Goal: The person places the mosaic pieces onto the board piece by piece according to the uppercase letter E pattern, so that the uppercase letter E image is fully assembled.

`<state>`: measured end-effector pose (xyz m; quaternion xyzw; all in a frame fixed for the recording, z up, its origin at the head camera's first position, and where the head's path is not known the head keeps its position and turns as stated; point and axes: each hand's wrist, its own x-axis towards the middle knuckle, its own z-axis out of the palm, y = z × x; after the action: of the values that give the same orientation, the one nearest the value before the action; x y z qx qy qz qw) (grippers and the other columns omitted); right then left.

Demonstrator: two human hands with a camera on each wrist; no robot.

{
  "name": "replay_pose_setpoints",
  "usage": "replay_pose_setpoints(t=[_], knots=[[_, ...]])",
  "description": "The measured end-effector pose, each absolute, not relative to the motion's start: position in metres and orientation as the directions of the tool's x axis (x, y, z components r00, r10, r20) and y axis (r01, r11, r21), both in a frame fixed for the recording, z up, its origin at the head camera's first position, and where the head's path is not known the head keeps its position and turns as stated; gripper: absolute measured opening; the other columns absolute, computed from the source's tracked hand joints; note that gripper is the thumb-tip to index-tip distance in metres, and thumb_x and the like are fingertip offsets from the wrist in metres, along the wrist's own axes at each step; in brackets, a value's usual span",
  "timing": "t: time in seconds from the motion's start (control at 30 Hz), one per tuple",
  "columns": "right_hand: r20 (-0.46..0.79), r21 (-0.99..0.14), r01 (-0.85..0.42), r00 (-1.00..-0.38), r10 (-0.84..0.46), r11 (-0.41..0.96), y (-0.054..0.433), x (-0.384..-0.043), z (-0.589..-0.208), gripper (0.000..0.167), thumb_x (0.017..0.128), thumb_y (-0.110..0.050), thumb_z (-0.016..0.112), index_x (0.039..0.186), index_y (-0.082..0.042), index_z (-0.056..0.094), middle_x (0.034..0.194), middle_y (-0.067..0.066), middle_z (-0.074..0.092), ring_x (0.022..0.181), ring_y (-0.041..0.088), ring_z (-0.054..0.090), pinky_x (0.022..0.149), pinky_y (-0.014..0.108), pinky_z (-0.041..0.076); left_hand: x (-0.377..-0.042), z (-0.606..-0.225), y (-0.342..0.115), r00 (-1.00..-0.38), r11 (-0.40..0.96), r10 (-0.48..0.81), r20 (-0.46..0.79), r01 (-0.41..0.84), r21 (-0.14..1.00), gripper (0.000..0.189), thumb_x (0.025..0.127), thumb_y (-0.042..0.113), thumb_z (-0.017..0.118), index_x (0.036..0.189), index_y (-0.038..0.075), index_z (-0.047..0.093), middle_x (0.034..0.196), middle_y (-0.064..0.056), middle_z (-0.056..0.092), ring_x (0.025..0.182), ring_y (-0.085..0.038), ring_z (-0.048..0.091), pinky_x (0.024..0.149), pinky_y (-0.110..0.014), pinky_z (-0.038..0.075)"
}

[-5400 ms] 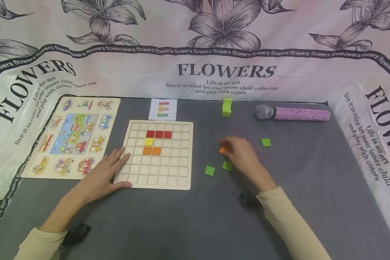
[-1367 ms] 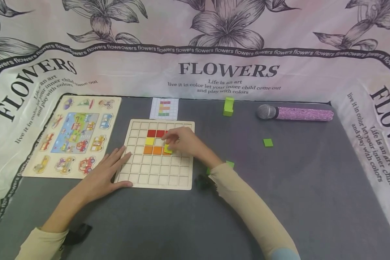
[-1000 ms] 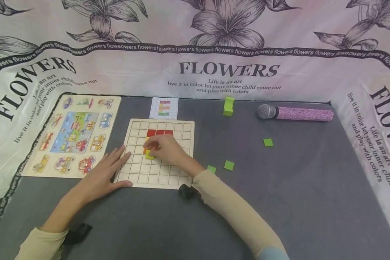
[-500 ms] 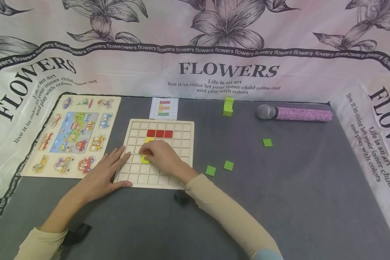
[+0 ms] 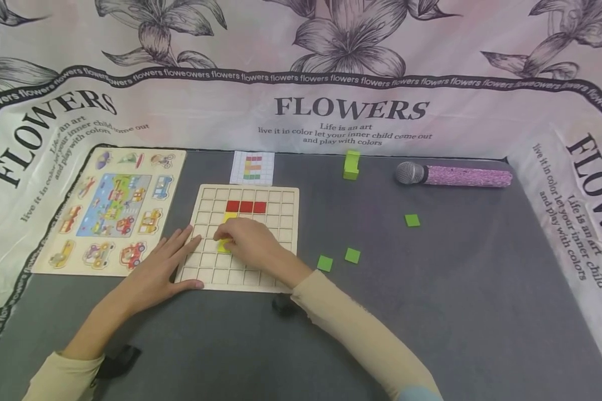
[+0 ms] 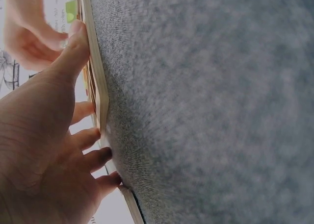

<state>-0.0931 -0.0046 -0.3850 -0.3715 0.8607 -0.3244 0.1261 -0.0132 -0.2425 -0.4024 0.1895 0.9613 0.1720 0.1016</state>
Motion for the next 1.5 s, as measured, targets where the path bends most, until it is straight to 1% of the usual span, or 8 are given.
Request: replay_pose_setpoints(t=[0.17,0.4,0.63,0.83,0.93,1.07,1.17,1.5], knots=[[0.099,-0.680,-0.565,-0.703,-0.704,0.468,0.039,-0.093,-0.372,0.020,0.090,-0.006,0.071,0.110,-0.008,0.073,0.105,0.002,0.072,0.094,0.013,0.065,0.081,0.025,0.054,-0.011,-0.402,-0.245,-0.908,0.869,0.397,-0.135,0.324,0.373,0.095,0.084,0.055,0.070,0.155,0.007,0.028,0.162,-0.017,0.015,0.148,-0.040,0.014,0.117,-0.057,0.014],[0.144,-0.717,-0.468,-0.825,-0.546,0.517,0.137,-0.113,-0.378,0.023,0.087,0.004,0.071,0.109,0.001,0.071,0.105,0.014,0.070,0.095,0.026,0.067,0.082,0.037,0.057,-0.010,-0.403,-0.245,-0.911,0.868,0.393,-0.127,0.322,0.379,0.095,0.084,0.053,0.071,0.155,0.006,0.028,0.162,-0.017,0.015,0.148,-0.040,0.014,0.118,-0.057,0.013],[0.065,-0.579,-0.346,-0.922,-0.382,0.738,0.236,-0.127,-0.379,0.029,0.085,0.008,0.070,0.113,0.006,0.067,0.113,0.026,0.066,0.101,0.044,0.064,0.086,0.054,0.052,-0.007,-0.407,-0.243,-0.913,0.868,0.386,-0.130,0.312,0.386,0.096,0.083,0.054,0.071,0.155,0.007,0.028,0.162,-0.016,0.015,0.148,-0.039,0.014,0.118,-0.056,0.012],[-0.046,-0.494,-0.262,-0.944,-0.326,0.829,0.284,-0.128,-0.381,0.035,0.085,0.008,0.068,0.120,0.006,0.064,0.121,0.030,0.061,0.104,0.053,0.059,0.085,0.062,0.048,-0.007,-0.405,-0.243,-0.915,0.872,0.381,-0.132,0.309,0.379,0.096,0.083,0.053,0.072,0.155,0.007,0.028,0.162,-0.016,0.015,0.148,-0.039,0.014,0.118,-0.056,0.012],[-0.034,-0.505,-0.268,-0.944,-0.329,0.820,0.295,-0.126,-0.385,0.033,0.084,0.008,0.069,0.116,0.005,0.067,0.117,0.030,0.063,0.098,0.051,0.063,0.082,0.059,0.051,-0.008,-0.404,-0.243,-0.914,0.874,0.382,-0.137,0.309,0.376,0.096,0.083,0.055,0.071,0.155,0.008,0.028,0.163,-0.015,0.015,0.148,-0.039,0.014,0.118,-0.056,0.012],[0.021,-0.511,-0.290,-0.945,-0.326,0.809,0.300,-0.124,-0.388,0.029,0.081,0.007,0.074,0.110,0.003,0.071,0.108,0.026,0.068,0.088,0.043,0.069,0.074,0.041,0.056,-0.010,-0.404,-0.242,-0.912,0.874,0.386,-0.139,0.313,0.372,0.096,0.083,0.055,0.070,0.156,0.008,0.027,0.163,-0.015,0.014,0.148,-0.039,0.013,0.118,-0.056,0.012],[0.044,-0.505,-0.302,-0.944,-0.326,0.809,0.301,-0.124,-0.389,0.029,0.080,0.004,0.077,0.108,0.002,0.072,0.100,0.023,0.070,0.084,0.038,0.069,0.069,0.032,0.052,-0.011,-0.403,-0.242,-0.911,0.874,0.387,-0.139,0.315,0.370,0.096,0.083,0.055,0.070,0.155,0.008,0.027,0.163,-0.015,0.014,0.148,-0.039,0.013,0.118,-0.056,0.012],[-0.004,-0.531,-0.277,-0.944,-0.329,0.801,0.294,-0.121,-0.384,0.029,0.083,0.004,0.074,0.112,0.005,0.069,0.093,0.017,0.070,0.085,0.033,0.066,0.068,0.033,0.053,-0.012,-0.402,-0.241,-0.909,0.876,0.392,-0.140,0.322,0.358,0.097,0.083,0.055,0.070,0.155,0.008,0.027,0.163,-0.016,0.014,0.148,-0.039,0.014,0.118,-0.056,0.012]])
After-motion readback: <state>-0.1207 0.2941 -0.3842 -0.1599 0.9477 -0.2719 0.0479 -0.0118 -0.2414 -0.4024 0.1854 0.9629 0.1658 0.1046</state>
